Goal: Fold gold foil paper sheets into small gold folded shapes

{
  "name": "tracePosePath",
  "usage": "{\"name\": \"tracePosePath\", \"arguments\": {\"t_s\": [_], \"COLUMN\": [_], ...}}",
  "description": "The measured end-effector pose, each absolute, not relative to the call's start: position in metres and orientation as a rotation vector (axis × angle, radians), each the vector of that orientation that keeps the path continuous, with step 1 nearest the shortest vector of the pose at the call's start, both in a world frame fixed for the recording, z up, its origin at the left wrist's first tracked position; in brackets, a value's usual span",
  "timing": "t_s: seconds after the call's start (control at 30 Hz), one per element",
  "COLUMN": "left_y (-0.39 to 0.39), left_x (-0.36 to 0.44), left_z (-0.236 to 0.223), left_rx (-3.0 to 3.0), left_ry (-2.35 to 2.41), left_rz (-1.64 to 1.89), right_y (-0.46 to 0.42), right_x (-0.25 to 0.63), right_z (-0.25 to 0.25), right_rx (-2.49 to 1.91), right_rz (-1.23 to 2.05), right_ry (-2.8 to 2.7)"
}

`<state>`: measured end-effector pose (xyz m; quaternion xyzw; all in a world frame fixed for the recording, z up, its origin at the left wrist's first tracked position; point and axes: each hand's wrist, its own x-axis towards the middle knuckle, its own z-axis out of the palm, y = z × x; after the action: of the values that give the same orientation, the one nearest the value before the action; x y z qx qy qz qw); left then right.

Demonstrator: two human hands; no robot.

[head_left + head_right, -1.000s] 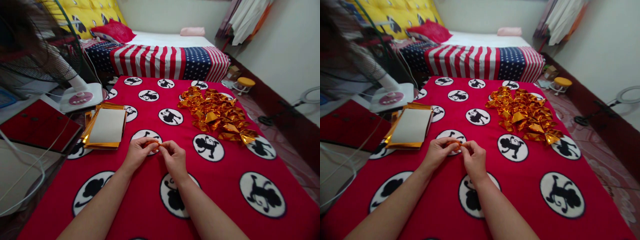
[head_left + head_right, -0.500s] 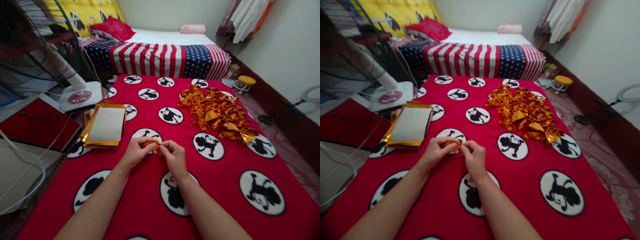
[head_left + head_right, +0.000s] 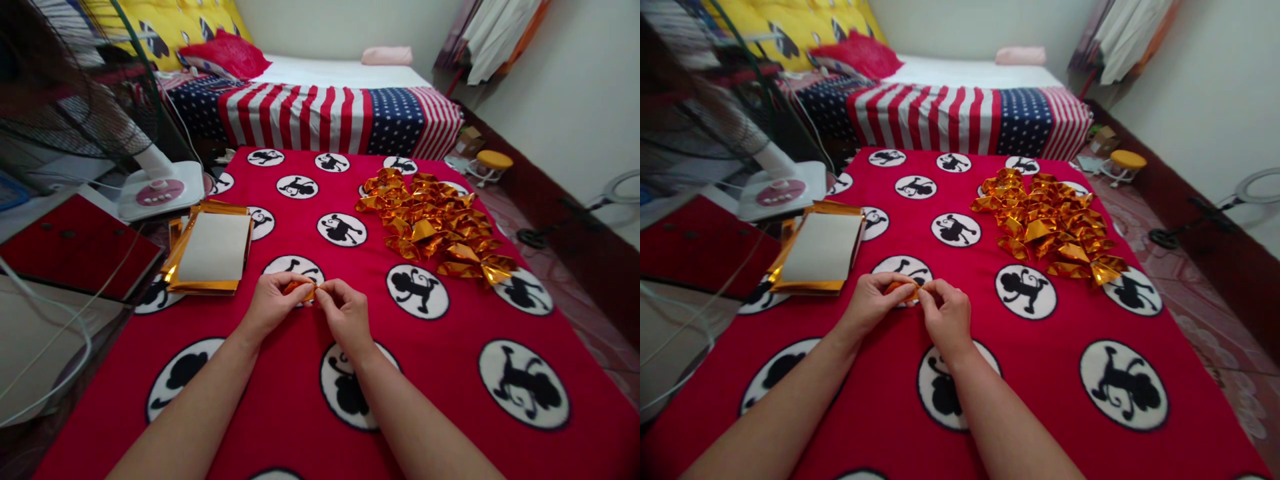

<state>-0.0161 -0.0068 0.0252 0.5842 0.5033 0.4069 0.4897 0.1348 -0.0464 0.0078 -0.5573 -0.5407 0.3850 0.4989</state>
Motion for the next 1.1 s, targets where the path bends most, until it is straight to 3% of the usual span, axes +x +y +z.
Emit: {"name": "tracePosePath", "arguments": {"t_s": [1.1], "left_y": [-0.0101], "left_x": [-0.0068], "left_z": [0.0280], "left_rx": [1.414], "left_ry": [1.177], "left_rz": [1.043], "right_y": [-0.0434], "right_x": [0.1397], "right_z": [0.0122], "right_rx": [-1.255], "right_rz": [0.920], "right_ry": [-1.022]}}
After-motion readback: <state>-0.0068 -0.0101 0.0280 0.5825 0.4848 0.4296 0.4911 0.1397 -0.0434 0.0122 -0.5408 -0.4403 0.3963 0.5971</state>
